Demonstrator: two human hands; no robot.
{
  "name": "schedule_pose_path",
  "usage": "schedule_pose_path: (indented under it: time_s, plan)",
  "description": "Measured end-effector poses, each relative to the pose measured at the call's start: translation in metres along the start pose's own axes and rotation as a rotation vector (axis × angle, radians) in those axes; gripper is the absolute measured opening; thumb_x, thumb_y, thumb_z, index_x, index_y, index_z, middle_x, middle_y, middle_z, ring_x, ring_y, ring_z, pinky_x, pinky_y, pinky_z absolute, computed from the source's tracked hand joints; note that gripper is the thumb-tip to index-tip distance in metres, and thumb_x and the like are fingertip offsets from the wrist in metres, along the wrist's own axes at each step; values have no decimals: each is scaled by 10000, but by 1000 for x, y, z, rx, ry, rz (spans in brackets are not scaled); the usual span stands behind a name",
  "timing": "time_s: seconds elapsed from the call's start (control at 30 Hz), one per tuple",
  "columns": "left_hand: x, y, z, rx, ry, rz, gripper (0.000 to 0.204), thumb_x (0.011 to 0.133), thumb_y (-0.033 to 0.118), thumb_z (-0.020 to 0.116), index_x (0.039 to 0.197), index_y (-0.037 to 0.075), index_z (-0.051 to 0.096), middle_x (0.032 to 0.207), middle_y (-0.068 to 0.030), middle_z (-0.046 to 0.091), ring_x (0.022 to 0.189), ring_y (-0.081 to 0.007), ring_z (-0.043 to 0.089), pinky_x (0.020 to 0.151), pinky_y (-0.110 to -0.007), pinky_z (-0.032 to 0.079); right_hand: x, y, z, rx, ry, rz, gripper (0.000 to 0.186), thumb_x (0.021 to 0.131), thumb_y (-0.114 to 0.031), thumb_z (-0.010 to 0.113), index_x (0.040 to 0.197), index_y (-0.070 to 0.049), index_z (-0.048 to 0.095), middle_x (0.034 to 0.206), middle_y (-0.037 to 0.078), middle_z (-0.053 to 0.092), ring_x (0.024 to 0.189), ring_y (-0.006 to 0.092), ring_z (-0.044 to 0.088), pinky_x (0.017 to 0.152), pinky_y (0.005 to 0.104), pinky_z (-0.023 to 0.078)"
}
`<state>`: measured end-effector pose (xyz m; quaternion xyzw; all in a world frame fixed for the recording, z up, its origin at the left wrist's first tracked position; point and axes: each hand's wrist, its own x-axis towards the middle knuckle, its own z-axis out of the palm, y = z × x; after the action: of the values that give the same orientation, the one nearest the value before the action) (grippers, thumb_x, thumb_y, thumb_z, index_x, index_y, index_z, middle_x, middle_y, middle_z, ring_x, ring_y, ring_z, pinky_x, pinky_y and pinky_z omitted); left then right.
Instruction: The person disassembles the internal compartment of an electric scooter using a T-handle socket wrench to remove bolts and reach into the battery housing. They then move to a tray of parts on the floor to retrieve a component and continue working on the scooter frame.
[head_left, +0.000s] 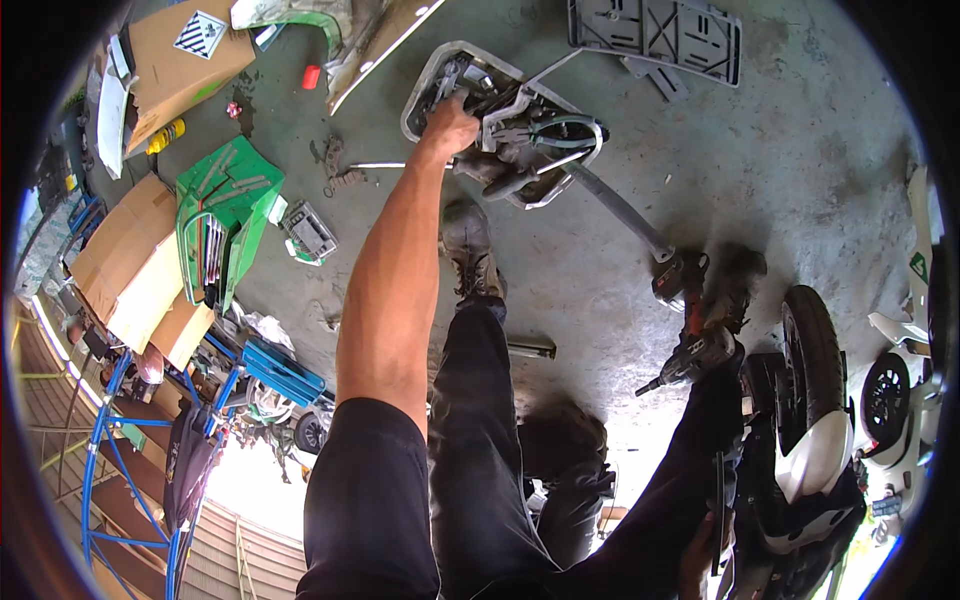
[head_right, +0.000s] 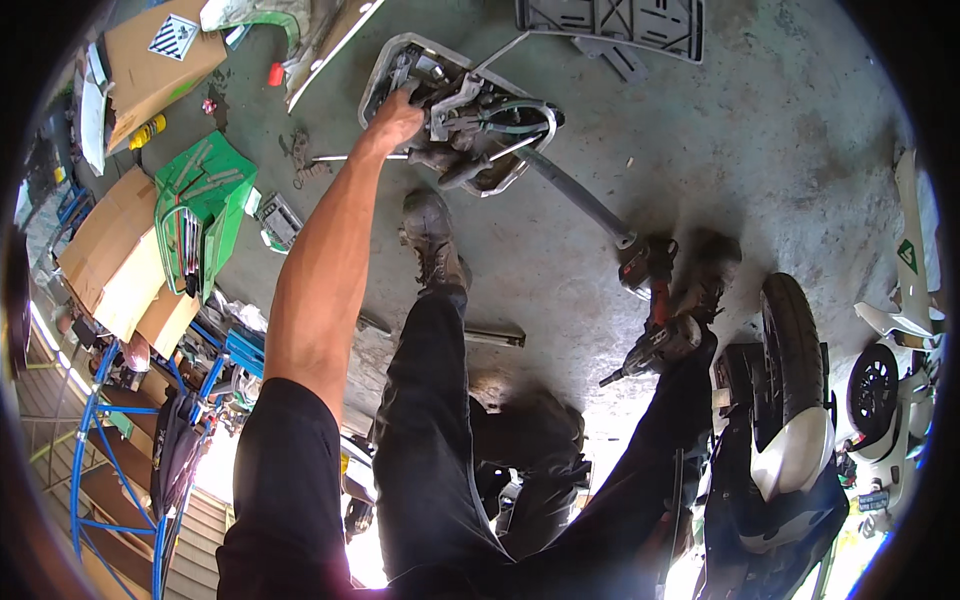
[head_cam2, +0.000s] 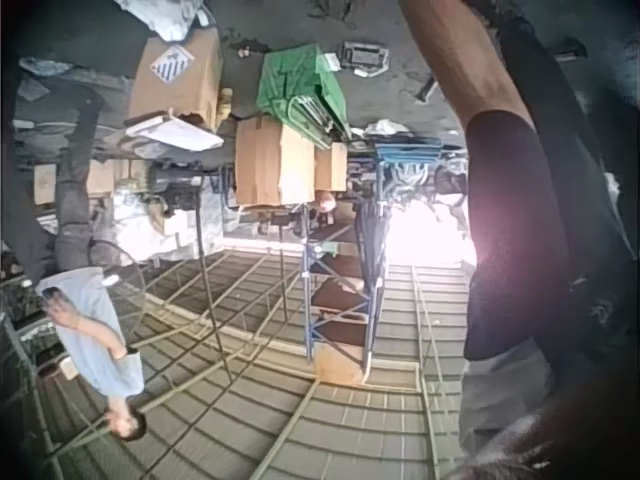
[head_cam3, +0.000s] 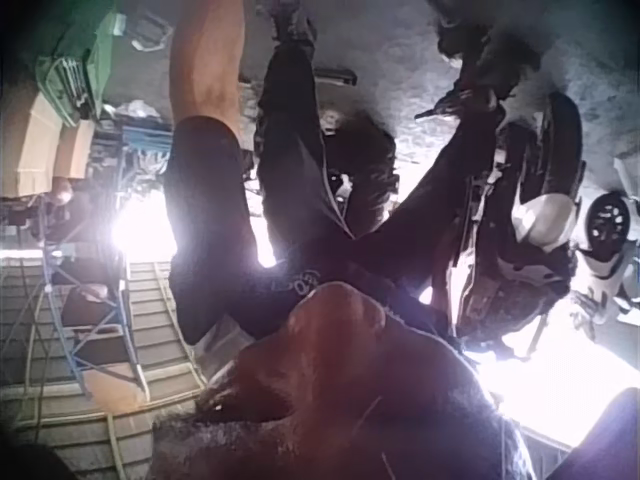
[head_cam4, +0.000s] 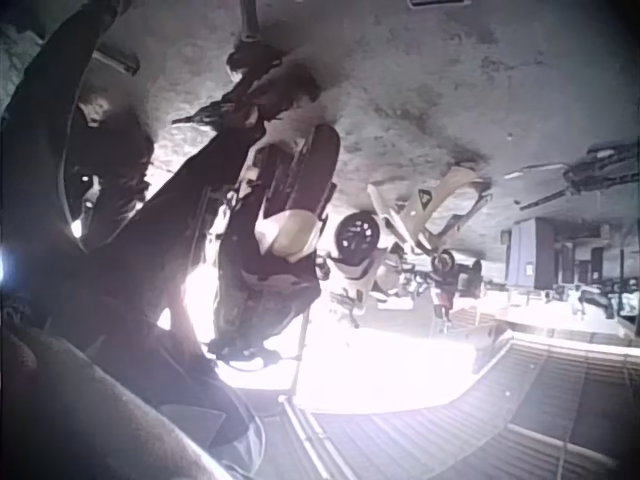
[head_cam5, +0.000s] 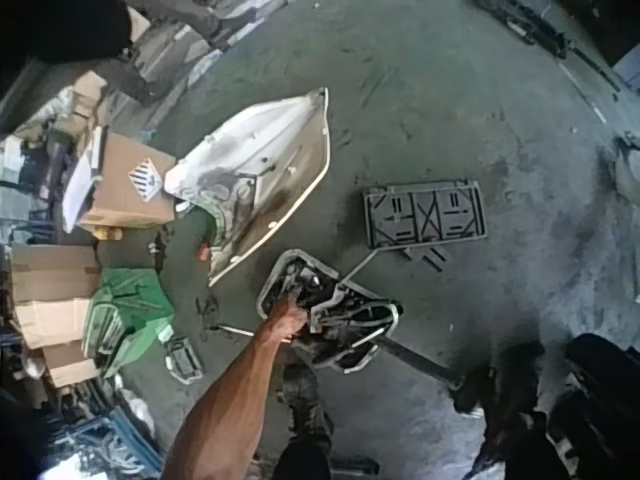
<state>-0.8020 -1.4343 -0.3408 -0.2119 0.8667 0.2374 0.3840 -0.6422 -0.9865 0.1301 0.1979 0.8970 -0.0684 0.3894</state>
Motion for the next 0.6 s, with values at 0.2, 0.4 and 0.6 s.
schedule_pose_path:
  time_s: [0.2, 0.4, 0.6]
  plan:
    - [1, 12, 3, 100, 5, -38, 525, 708, 137, 536, 1222, 32, 553, 1108, -288, 599, 1064, -416, 571, 921, -411, 467, 4, -5, 5, 96, 53, 7, 232, 924, -177, 483, 994, 3, 613, 910, 192, 636, 844, 357, 600, 744, 428, 452]
    - [7, 1, 8, -69, 16, 23, 527, 702, 128, 543, 1215, 9, 570, 1027, -275, 635, 1020, -372, 613, 876, -365, 486, -1, 29, 6, 119, 24, -60, 220, 924, -165, 481, 973, 11, 605, 898, 169, 634, 842, 328, 601, 747, 412, 447]
    - [-37, 16, -20, -923, 43, -167, 509, 747, 17, 527, 1255, 27, 551, 1181, -124, 602, 1033, -237, 579, 925, -358, 440, -11, 65, 14, 113, 3, -40, 214, 930, -165, 478, 969, 3, 606, 914, 168, 635, 849, 329, 603, 733, 411, 445]
